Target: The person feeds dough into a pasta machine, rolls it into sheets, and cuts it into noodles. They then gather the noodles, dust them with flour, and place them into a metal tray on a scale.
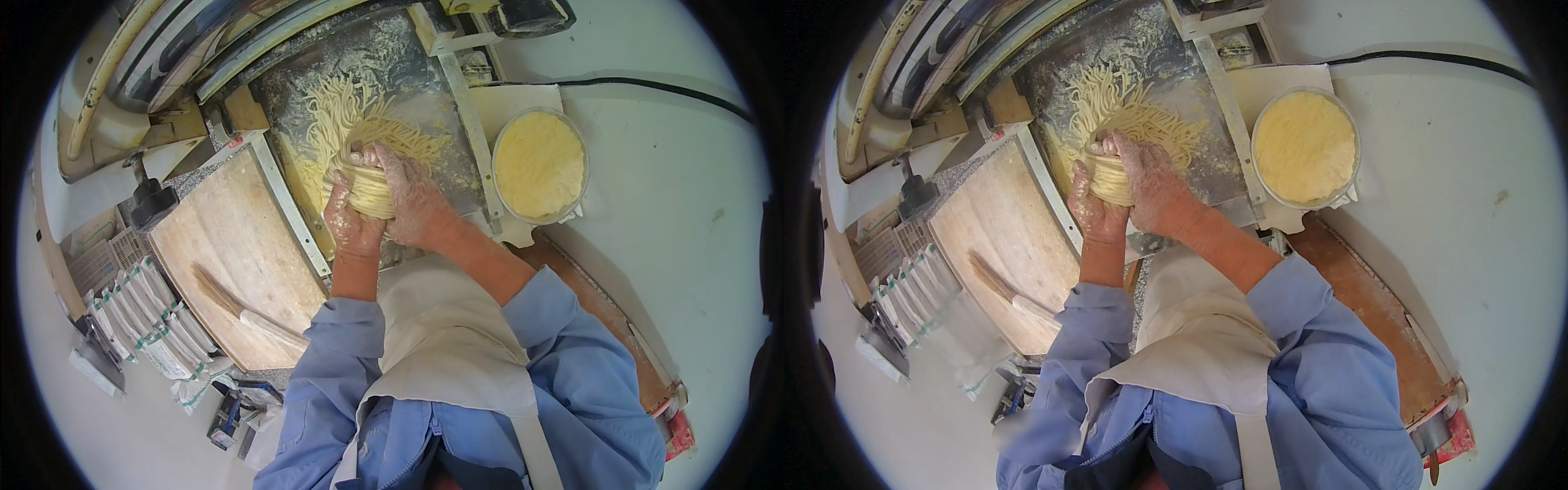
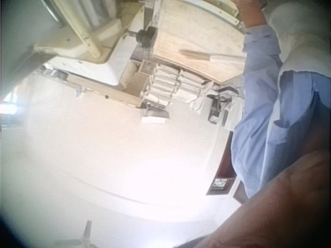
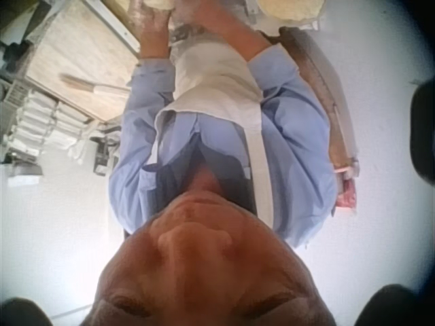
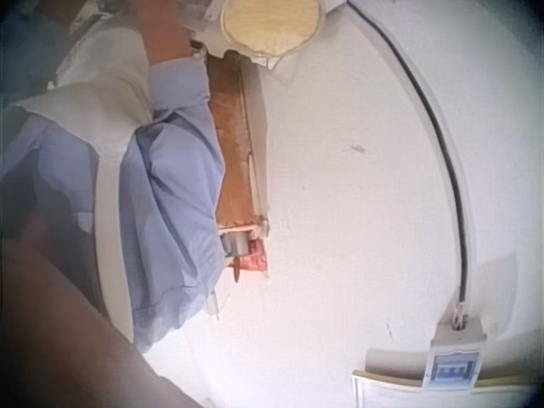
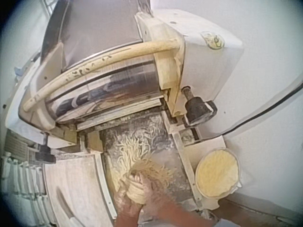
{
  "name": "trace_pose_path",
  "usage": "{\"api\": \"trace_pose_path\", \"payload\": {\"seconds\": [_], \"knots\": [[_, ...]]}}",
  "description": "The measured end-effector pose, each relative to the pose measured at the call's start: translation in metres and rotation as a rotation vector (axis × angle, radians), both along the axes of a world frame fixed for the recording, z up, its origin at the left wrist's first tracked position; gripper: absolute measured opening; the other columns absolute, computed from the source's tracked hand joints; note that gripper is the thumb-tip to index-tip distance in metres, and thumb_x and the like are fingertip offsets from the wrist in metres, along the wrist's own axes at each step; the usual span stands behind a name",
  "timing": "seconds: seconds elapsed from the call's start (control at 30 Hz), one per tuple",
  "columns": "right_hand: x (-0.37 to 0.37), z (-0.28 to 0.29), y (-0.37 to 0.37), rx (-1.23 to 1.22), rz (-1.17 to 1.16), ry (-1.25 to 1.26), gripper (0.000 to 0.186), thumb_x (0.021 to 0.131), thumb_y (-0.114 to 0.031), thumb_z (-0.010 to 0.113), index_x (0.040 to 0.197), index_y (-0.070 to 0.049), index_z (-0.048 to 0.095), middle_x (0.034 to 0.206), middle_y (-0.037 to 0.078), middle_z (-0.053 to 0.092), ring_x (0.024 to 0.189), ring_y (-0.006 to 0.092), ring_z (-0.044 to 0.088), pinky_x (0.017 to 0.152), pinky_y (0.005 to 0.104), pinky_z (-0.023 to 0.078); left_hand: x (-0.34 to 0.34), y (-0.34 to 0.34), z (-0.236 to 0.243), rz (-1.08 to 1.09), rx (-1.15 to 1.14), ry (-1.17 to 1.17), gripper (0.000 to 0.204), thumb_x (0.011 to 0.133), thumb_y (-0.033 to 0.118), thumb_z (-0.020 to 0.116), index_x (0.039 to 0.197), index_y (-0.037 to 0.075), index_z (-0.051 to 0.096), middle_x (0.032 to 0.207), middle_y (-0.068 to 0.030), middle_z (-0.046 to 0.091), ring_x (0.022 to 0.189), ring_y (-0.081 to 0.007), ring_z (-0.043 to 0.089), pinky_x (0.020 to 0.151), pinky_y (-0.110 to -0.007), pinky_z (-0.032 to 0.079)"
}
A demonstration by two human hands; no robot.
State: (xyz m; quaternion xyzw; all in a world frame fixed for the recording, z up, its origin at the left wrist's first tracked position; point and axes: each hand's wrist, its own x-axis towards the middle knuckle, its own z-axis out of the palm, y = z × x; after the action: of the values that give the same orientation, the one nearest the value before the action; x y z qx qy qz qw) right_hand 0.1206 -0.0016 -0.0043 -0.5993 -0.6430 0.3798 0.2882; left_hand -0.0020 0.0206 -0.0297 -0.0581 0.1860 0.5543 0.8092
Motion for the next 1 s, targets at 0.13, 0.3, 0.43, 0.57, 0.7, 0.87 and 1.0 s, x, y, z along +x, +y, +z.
{"api": "trace_pose_path", "payload": {"seconds": [0.13,0.3,0.43,0.57,0.7,0.87,1.0], "knots": [[0.002,-0.006,0.004,-0.125,0.009,0.169,0.088,0.067,-0.020,0.076,0.136,0.002,0.027,0.126,0.024,0.049,0.115,0.0400,0.050,0.099,0.0425,0.040,0.001,-0.004,0.003,-0.032,0.029,0.206,0.047,0.091,0.019,0.057,0.130,-0.002,0.042,0.114,-0.0141,0.056,0.112,-0.0275,0.051,0.104,-0.041,0.037],[0.006,-0.013,0.009,-0.385,0.057,0.028,0.069,0.065,-0.024,0.077,0.118,0.002,0.040,0.106,0.025,0.060,0.099,0.0418,0.059,0.087,0.0445,0.048,-0.003,-0.009,0.005,-0.125,0.019,0.410,0.053,0.089,0.019,0.060,0.133,-0.001,0.039,0.111,-0.0106,0.057,0.110,-0.0244,0.052,0.102,-0.038,0.039],[0.006,0.008,0.003,-0.413,0.141,-0.122,0.056,0.063,-0.019,0.072,0.107,0.004,0.045,0.087,0.025,0.063,0.091,0.0383,0.061,0.086,0.0433,0.045,-0.005,-0.018,0.016,-0.111,-0.030,0.374,0.054,0.086,0.017,0.066,0.131,-0.001,0.043,0.107,-0.0076,0.057,0.105,-0.0215,0.054,0.096,-0.036,0.043],[-0.005,0.065,-0.009,0.018,0.137,-0.174,0.042,0.069,-0.020,0.065,0.100,0.004,0.048,0.079,0.023,0.063,0.076,0.0350,0.062,0.083,0.0434,0.044,-0.009,-0.029,0.064,0.054,0.017,0.393,0.069,0.081,0.022,0.071,0.135,-0.003,0.036,0.102,-0.0056,0.054,0.095,-0.0190,0.053,0.092,-0.031,0.043],[-0.019,0.135,-0.010,0.222,0.081,-0.104,0.031,0.080,-0.018,0.054,0.101,0.005,0.050,0.073,0.015,0.060,0.072,0.0307,0.061,0.092,0.0465,0.041,-0.031,-0.014,0.144,0.080,0.078,0.134,0.078,0.079,0.019,0.071,0.137,-0.010,0.027,0.099,-0.0038,0.052,0.092,-0.0160,0.052,0.089,-0.030,0.044],[-0.042,0.191,-0.004,0.446,-0.152,0.037,0.030,0.084,-0.030,0.060,0.084,-0.001,0.050,0.061,0.007,0.047,0.060,0.0223,0.057,0.097,0.0517,0.041,-0.041,-0.019,0.220,0.114,0.111,0.407,0.072,0.082,0.017,0.067,0.135,-0.010,0.028,0.097,-0.0029,0.052,0.091,-0.0152,0.053,0.090,-0.029,0.045],[-0.043,0.209,-0.003,0.501,-0.251,-0.001,0.036,0.088,-0.038,0.056,0.079,-0.003,0.051,0.060,0.006,0.045,0.059,0.0212,0.057,0.089,0.0528,0.048,-0.046,-0.014,0.235,0.043,0.245,0.521,0.071,0.082,0.018,0.067,0.135,-0.009,0.029,0.097,-0.0029,0.052,0.092,-0.0154,0.053,0.090,-0.029,0.045]]}}
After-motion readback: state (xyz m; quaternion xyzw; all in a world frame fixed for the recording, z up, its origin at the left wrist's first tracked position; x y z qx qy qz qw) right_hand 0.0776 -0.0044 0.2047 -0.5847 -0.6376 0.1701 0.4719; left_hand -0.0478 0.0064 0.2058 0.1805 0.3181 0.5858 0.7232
